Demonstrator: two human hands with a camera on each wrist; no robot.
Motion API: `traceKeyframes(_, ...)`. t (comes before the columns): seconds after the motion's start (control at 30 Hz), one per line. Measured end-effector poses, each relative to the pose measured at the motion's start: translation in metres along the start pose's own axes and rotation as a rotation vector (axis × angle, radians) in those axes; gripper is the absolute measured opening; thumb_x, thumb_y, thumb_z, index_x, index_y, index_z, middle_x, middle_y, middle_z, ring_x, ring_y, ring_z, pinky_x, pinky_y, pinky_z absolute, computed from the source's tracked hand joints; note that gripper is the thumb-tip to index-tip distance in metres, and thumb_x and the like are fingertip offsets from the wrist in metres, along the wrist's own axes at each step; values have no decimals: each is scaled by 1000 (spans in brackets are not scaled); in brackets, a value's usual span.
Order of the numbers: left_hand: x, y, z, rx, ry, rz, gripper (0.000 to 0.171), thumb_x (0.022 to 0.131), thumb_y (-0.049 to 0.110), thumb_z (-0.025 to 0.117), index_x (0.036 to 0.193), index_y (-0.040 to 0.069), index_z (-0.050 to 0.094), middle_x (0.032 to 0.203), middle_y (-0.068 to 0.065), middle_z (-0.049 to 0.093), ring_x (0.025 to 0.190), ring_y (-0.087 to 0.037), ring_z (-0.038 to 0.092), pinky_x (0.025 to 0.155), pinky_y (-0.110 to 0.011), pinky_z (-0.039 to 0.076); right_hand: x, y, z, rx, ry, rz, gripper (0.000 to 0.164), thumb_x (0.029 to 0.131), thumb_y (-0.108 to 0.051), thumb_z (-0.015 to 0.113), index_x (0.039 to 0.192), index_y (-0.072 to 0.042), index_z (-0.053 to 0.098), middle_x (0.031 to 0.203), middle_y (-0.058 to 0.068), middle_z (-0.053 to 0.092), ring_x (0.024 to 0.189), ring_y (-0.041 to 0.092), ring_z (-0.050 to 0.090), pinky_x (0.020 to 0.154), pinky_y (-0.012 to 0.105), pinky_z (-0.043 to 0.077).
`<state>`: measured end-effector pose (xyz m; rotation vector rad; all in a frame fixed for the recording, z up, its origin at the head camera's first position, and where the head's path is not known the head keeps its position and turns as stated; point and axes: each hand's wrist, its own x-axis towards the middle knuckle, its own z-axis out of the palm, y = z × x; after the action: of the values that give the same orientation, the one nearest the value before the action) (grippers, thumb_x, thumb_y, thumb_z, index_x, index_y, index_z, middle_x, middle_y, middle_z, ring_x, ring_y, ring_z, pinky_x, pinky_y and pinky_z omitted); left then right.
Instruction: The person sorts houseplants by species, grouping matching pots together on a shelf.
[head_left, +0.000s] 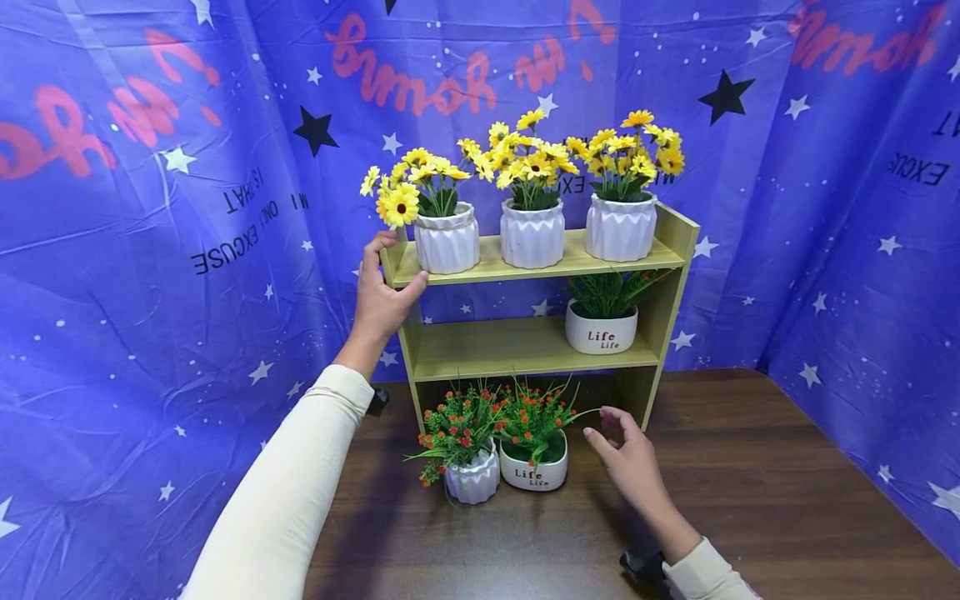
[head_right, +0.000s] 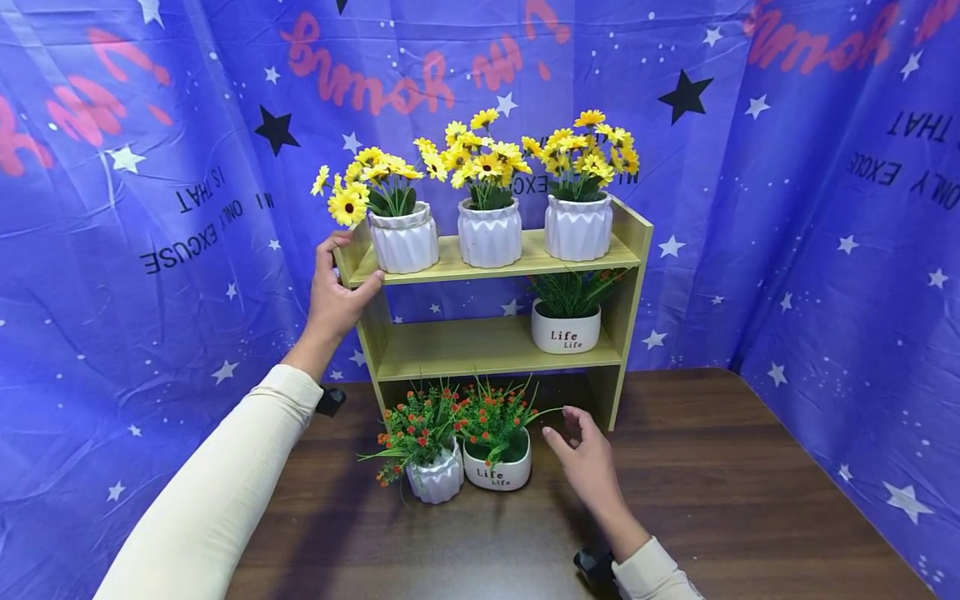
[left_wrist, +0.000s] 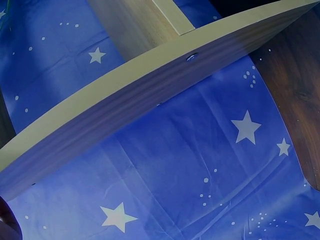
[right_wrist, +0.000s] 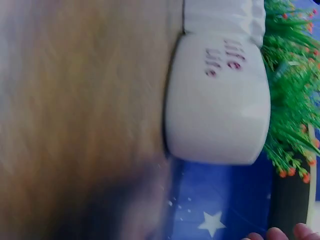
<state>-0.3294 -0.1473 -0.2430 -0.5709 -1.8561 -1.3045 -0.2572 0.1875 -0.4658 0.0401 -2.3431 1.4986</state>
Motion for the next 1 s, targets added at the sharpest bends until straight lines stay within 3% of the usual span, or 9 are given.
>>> traceKeyframes(0.23, 0, -2, 0, -1, 16, 26, 53, 78, -5, 73, 122, -11, 43, 141, -23, 48, 127, -40, 41, 105, -41, 29, -8, 4, 18, 20, -129, 52, 62, 92, -20, 71, 141, 3, 42, 144, 26, 46, 133, 39, 42, 102, 52, 42)
traceKeyframes(0.4, 0, -1, -1, 3, 14, 8, 54, 78, -4, 73, 123, -10, 44, 141, -23, 47, 128, -39, 40, 106, -43, 28, -12, 6, 33, 38, -178, 84, 69, 88, -17, 75, 142, 7, 38, 145, 29, 43, 134, 45, 40, 103, 56, 39)
traceKeyframes(0.8, -1, 2, 0, -11, 10, -9, 52, 79, -6, 72, 122, -10, 44, 142, -22, 46, 128, -43, 38, 106, -44, 27, -18, 8, 55, -2, -203, 71, 80, 78, -19, 82, 140, 9, 40, 133, 28, 55, 124, 41, 51, 102, 53, 40)
traceKeyframes(0.93, 0, -1, -1, -5, 3, -10, 53, 79, -5, 72, 122, -10, 43, 142, -22, 46, 128, -43, 38, 106, -43, 28, -19, 8, 59, 7, -192, 59, 79, 77, -15, 81, 139, 10, 39, 130, 29, 56, 121, 40, 53, 101, 52, 40)
traceKeyframes(1.0, 2, -12, 1, -4, 8, -7, 54, 78, -4, 73, 123, -8, 43, 143, -21, 46, 129, -41, 38, 106, -43, 28, -19, 9, 61, 5, -183, 52, 79, 76, -14, 80, 139, 10, 39, 129, 29, 57, 120, 40, 53, 100, 51, 41)
